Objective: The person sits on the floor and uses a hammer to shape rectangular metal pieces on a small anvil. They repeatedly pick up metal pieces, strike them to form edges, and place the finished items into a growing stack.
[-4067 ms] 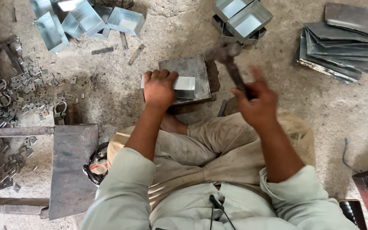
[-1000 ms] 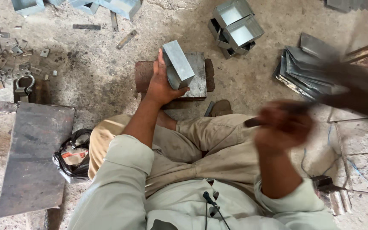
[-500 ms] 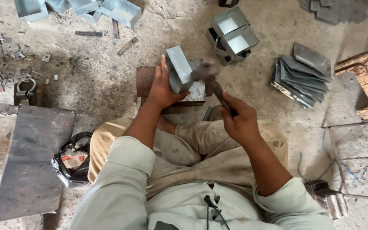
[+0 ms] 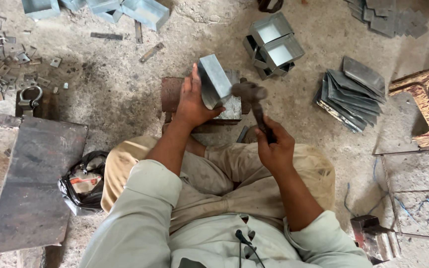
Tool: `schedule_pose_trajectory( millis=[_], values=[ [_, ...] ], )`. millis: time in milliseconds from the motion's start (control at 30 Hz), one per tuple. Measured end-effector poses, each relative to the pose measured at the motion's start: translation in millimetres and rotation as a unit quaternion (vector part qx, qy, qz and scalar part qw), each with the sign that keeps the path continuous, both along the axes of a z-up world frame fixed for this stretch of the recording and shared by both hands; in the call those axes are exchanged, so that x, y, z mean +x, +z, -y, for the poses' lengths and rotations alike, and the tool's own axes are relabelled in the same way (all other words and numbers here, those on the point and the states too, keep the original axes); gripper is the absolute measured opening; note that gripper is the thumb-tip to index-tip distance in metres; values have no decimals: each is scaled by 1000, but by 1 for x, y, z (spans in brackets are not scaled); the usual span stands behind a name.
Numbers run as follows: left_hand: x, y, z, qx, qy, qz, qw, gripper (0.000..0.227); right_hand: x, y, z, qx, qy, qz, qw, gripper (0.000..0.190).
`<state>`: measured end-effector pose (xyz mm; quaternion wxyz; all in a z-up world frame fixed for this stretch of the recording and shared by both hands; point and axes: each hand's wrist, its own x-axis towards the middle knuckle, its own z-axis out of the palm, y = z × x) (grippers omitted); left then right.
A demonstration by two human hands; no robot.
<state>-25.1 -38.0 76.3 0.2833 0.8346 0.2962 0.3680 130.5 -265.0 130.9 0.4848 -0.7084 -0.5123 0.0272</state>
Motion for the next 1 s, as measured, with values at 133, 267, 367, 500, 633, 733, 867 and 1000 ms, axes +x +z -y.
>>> schedule_pose_trajectory(
  millis=[133, 267, 367, 500, 633, 733, 867, 1000],
  values=[
    [1, 38, -5, -154, 159, -290, 931, 149, 24, -24, -5, -186, -43, -42, 981, 43],
    [-18, 47, -8, -110, 118, -388, 907, 136, 36, -57, -12, -208, -17, -53, 976, 47],
    [-14, 47, -10, -120, 72, -442, 886, 132, 38, -64, -10, -203, -19, -73, 976, 48],
    [-10, 46, -3, -117, 62, -450, 883, 131, 33, -55, -14, -218, -30, -111, 969, 47],
    [-10, 46, -3, -117, 71, -450, 883, 130, 32, -48, -13, -235, -26, -123, 964, 48],
    [-9, 47, -3, -112, 72, -451, 882, 129, 32, -54, -12, -225, -14, -147, 963, 49],
    [-9, 47, -3, -118, 72, -451, 882, 126, 38, -79, -12, -190, 16, -198, 961, 49],
    [-11, 41, -3, -110, 72, -447, 885, 113, 41, -120, -21, -183, 59, -391, 900, 47]
  ],
)
